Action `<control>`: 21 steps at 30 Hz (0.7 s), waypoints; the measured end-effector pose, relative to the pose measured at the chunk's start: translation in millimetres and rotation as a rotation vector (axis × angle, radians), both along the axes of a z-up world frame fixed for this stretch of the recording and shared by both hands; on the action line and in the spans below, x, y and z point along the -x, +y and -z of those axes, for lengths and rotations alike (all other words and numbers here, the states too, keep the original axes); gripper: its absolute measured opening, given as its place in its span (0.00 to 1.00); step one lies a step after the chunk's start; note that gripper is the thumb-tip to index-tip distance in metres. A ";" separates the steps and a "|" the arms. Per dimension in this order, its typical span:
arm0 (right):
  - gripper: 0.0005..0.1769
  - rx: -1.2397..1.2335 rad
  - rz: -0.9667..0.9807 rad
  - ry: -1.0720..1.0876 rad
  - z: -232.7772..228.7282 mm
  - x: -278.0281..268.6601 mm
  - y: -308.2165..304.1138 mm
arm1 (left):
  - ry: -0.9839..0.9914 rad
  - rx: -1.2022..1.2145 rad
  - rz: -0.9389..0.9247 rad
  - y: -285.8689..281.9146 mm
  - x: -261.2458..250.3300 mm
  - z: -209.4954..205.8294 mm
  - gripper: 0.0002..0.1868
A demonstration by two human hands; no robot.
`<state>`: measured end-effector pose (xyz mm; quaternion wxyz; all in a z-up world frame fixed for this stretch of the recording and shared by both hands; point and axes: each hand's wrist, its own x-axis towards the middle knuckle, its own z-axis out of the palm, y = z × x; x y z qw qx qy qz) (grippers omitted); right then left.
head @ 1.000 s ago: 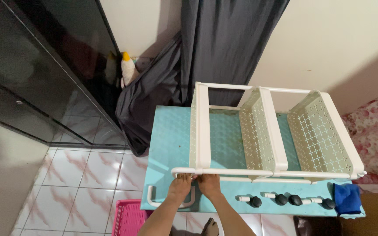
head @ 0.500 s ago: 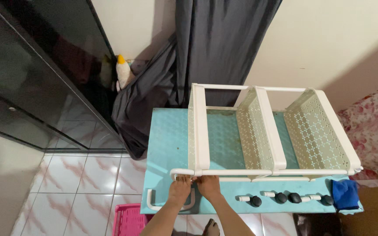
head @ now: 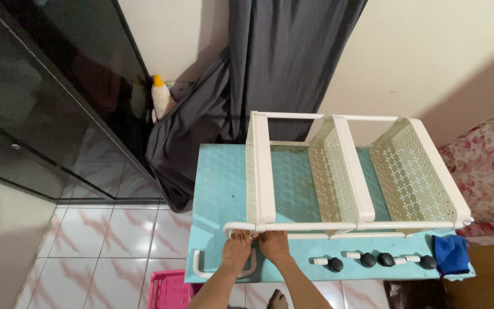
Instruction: The person assembles a white plastic storage rack by connecting white plastic rods and black connectors to form a frame. They attach perforated plastic trays to the frame and adjust the structure on a light blue table.
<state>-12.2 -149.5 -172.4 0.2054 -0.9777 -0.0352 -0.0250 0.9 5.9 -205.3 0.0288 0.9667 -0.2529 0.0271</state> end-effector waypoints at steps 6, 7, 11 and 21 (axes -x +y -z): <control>0.08 0.015 0.041 0.071 -3.8 -0.4 0.9 | 0.108 -0.010 -0.018 0.4 -0.9 0.1 0.22; 0.08 0.028 0.036 0.060 -4.6 -0.7 1.1 | 0.142 -0.016 -0.028 0.1 -0.8 -0.9 0.21; 0.09 -0.019 0.057 0.091 -10.6 0.0 2.1 | 0.240 0.041 -0.143 6.1 2.0 -6.7 0.26; 0.14 -0.091 0.046 0.051 -10.9 -1.3 1.6 | 0.166 0.290 -0.220 32.5 2.0 -36.0 0.19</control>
